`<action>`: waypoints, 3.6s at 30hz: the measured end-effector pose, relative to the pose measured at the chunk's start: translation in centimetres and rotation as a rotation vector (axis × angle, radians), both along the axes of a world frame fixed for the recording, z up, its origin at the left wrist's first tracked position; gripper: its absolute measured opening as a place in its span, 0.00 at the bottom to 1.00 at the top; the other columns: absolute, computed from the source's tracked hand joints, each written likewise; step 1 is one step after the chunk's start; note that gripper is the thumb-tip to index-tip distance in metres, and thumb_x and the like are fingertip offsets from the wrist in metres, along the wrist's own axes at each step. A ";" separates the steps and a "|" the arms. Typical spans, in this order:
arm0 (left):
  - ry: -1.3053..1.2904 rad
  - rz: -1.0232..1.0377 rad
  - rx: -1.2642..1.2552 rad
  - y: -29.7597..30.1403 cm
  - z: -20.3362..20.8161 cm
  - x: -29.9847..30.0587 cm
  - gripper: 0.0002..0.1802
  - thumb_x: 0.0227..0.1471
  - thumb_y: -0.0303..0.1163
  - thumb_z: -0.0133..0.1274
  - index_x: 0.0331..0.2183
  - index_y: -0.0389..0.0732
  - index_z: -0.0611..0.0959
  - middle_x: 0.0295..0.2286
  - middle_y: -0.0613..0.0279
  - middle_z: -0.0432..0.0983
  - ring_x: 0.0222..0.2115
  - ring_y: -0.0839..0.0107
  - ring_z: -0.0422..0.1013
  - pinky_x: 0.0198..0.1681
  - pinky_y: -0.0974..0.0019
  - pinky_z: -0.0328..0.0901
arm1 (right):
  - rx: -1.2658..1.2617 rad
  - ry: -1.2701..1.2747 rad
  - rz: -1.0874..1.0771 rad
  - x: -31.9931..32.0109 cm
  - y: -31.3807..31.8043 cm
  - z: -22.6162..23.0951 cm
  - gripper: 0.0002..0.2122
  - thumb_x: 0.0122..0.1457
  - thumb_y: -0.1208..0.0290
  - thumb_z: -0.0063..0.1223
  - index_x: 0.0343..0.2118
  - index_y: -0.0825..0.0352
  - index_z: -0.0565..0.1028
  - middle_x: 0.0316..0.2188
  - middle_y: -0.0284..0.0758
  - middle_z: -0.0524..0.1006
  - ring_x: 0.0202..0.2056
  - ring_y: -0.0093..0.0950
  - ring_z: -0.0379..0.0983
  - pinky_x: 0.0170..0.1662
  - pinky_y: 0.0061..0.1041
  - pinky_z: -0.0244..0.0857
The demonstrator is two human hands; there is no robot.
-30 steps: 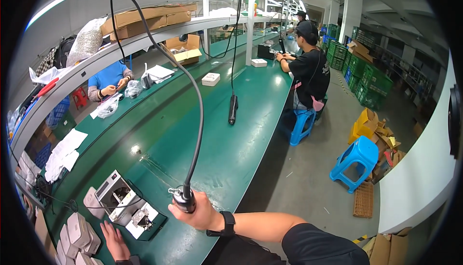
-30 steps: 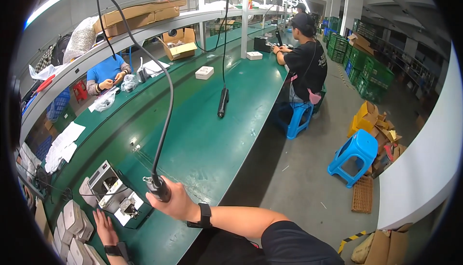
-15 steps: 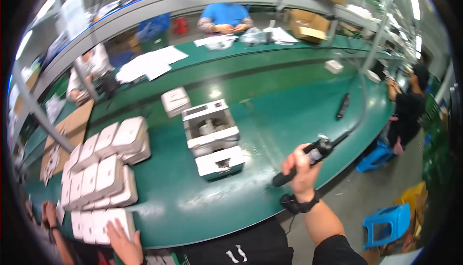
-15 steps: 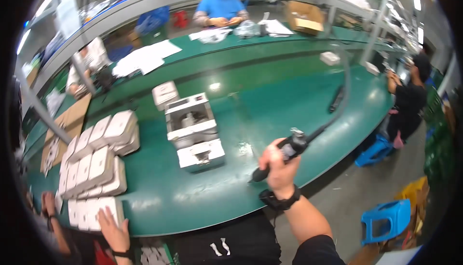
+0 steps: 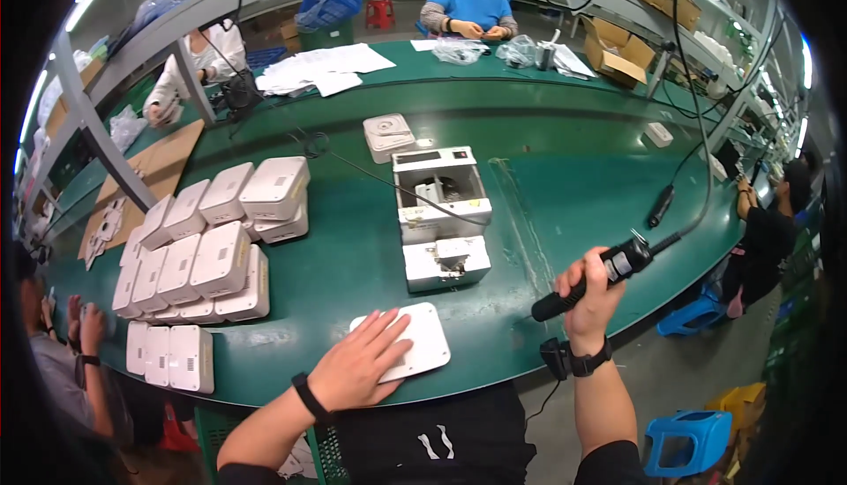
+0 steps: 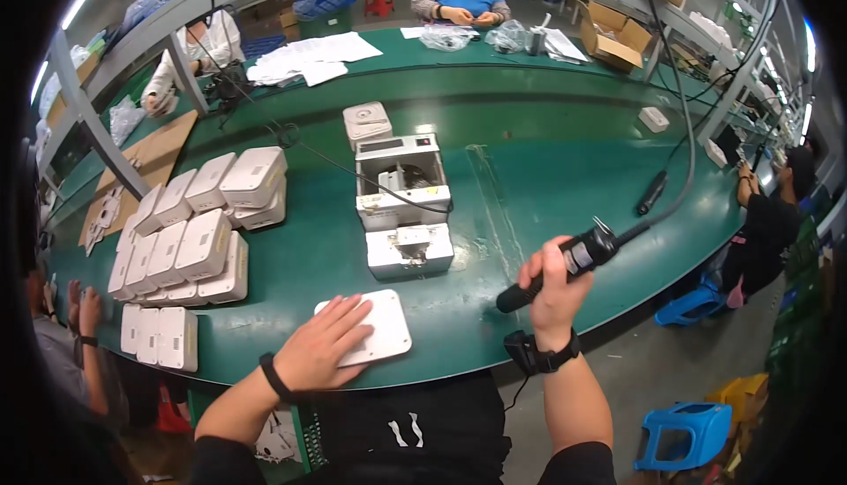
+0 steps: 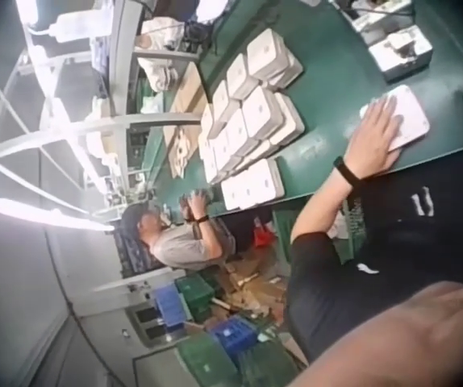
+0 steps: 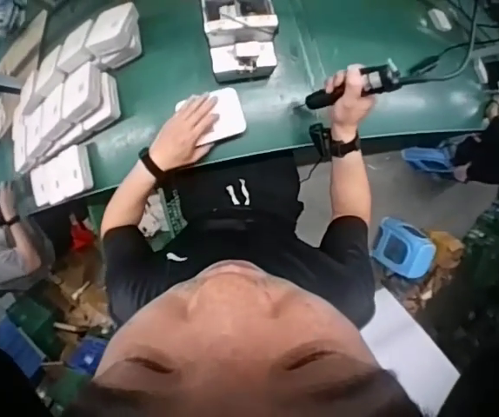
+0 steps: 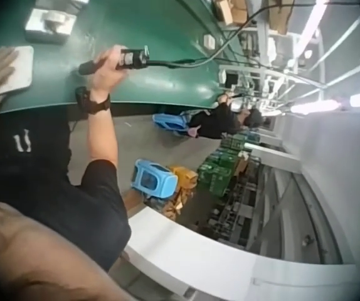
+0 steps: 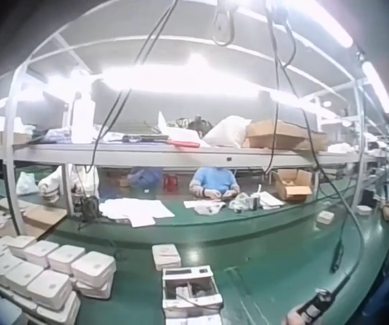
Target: The person picks up a white device, places it on the table, and drives screws into its base using a power screwdriver. After finishing, the person sets the device aside and repeats the process with another white device.
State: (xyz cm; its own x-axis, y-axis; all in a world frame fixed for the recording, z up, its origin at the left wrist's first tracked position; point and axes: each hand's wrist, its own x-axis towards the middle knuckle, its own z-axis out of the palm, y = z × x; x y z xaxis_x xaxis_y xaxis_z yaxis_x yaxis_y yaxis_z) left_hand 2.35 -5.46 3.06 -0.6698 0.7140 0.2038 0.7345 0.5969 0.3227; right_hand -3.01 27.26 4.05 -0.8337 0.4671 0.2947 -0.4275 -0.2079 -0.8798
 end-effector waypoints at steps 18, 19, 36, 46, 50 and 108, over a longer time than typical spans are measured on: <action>-0.248 0.103 0.268 -0.4 -1.3 -4.7 0.43 0.30 0.45 0.73 0.52 0.53 0.77 0.50 0.53 0.64 0.51 0.50 0.66 0.54 0.52 0.63 | 0.271 0.173 0.353 -6.9 -11.3 8.9 0.08 0.61 0.66 0.46 0.34 0.66 0.67 0.15 0.34 0.66 0.14 0.25 0.63 0.20 0.28 0.61; -0.267 0.093 0.287 -0.4 -1.4 -4.8 0.42 0.30 0.45 0.73 0.52 0.54 0.77 0.50 0.53 0.65 0.51 0.50 0.66 0.53 0.53 0.64 | 0.286 0.147 0.368 -7.0 -11.3 8.9 0.08 0.61 0.67 0.46 0.34 0.67 0.67 0.15 0.34 0.67 0.13 0.25 0.63 0.20 0.28 0.61; -0.256 0.071 0.322 -0.7 -2.3 -5.2 0.40 0.32 0.41 0.70 0.52 0.57 0.76 0.50 0.54 0.64 0.47 0.52 0.69 0.48 0.54 0.69 | 0.314 0.132 0.394 -5.6 -9.8 5.2 0.09 0.60 0.66 0.47 0.31 0.67 0.66 0.14 0.34 0.66 0.13 0.24 0.61 0.19 0.28 0.60; -0.271 0.068 0.315 -1.0 -2.5 -5.3 0.42 0.32 0.43 0.71 0.53 0.59 0.75 0.50 0.54 0.64 0.47 0.51 0.70 0.48 0.54 0.70 | 0.243 0.107 0.421 -5.4 -10.0 4.8 0.08 0.60 0.68 0.46 0.31 0.67 0.65 0.15 0.35 0.66 0.13 0.24 0.60 0.19 0.28 0.60; -0.263 0.066 0.303 -1.1 -2.6 -5.4 0.42 0.32 0.43 0.71 0.54 0.60 0.75 0.50 0.54 0.64 0.47 0.51 0.70 0.48 0.54 0.70 | 0.293 0.098 0.411 -5.6 -10.5 6.9 0.08 0.60 0.66 0.45 0.32 0.67 0.66 0.15 0.35 0.65 0.13 0.24 0.60 0.20 0.28 0.60; -0.347 -0.032 0.360 -1.0 -3.3 -5.3 0.44 0.34 0.41 0.71 0.56 0.59 0.73 0.53 0.51 0.63 0.53 0.49 0.65 0.54 0.53 0.65 | 0.192 0.105 0.711 -3.2 -16.5 7.8 0.13 0.61 0.60 0.47 0.37 0.65 0.63 0.16 0.34 0.65 0.15 0.25 0.61 0.23 0.29 0.62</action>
